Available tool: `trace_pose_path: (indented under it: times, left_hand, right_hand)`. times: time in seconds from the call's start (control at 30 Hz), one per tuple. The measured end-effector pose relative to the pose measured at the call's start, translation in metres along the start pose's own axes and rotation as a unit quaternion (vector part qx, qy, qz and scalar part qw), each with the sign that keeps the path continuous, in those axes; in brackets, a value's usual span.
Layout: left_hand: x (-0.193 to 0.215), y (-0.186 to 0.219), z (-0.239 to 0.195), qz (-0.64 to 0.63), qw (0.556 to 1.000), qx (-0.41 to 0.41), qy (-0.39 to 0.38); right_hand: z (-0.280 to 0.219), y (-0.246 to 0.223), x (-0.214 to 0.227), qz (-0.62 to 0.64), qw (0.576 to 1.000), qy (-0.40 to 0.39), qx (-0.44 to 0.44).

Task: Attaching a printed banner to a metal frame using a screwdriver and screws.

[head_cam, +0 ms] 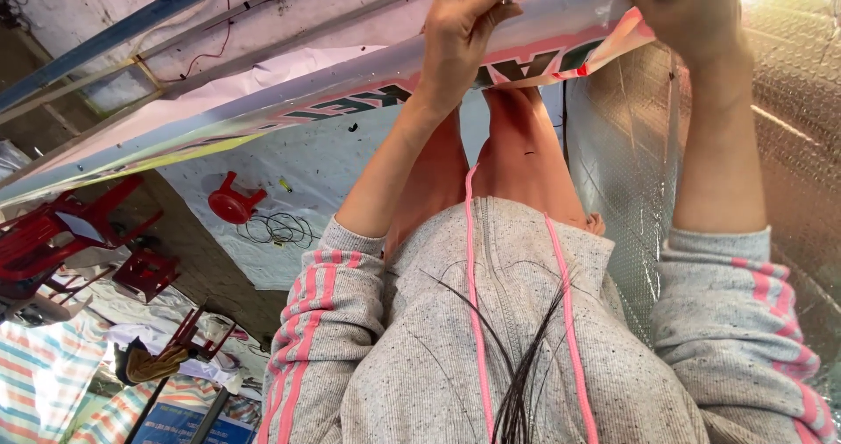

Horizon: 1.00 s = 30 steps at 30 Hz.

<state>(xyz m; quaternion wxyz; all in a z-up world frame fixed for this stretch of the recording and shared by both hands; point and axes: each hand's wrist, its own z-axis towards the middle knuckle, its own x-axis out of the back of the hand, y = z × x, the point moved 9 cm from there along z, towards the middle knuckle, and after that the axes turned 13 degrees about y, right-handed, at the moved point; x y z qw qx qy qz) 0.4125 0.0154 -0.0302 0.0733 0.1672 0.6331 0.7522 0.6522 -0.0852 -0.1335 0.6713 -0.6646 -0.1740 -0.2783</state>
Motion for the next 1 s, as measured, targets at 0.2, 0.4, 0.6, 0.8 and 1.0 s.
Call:
trace_pose_path:
  times: [0.2,0.4,0.6,0.8,1.0]
  left_hand:
    - [0.012,0.004,-0.006,-0.014,0.998,-0.052,-0.015]
    - [0.012,0.003,-0.013,-0.078,0.993,-0.083,-0.02]
    - [0.007,0.011,-0.022,0.04,0.977,-0.208,-0.019]
    - [0.002,0.019,-0.023,0.092,0.969,-0.228,-0.013]
    - [0.002,0.011,-0.016,0.101,0.985,-0.132,0.037]
  right_hand:
    - [-0.006,-0.065,0.02,-0.021,0.978,0.14,0.151]
    - [-0.02,-0.083,0.021,-0.095,0.925,0.229,0.288]
    - [-0.018,-0.064,0.027,-0.079,0.944,0.193,0.256]
    - [0.0,-0.039,0.023,-0.036,0.989,0.083,0.121]
    - [0.006,-0.031,0.021,0.012,0.998,0.053,0.045]
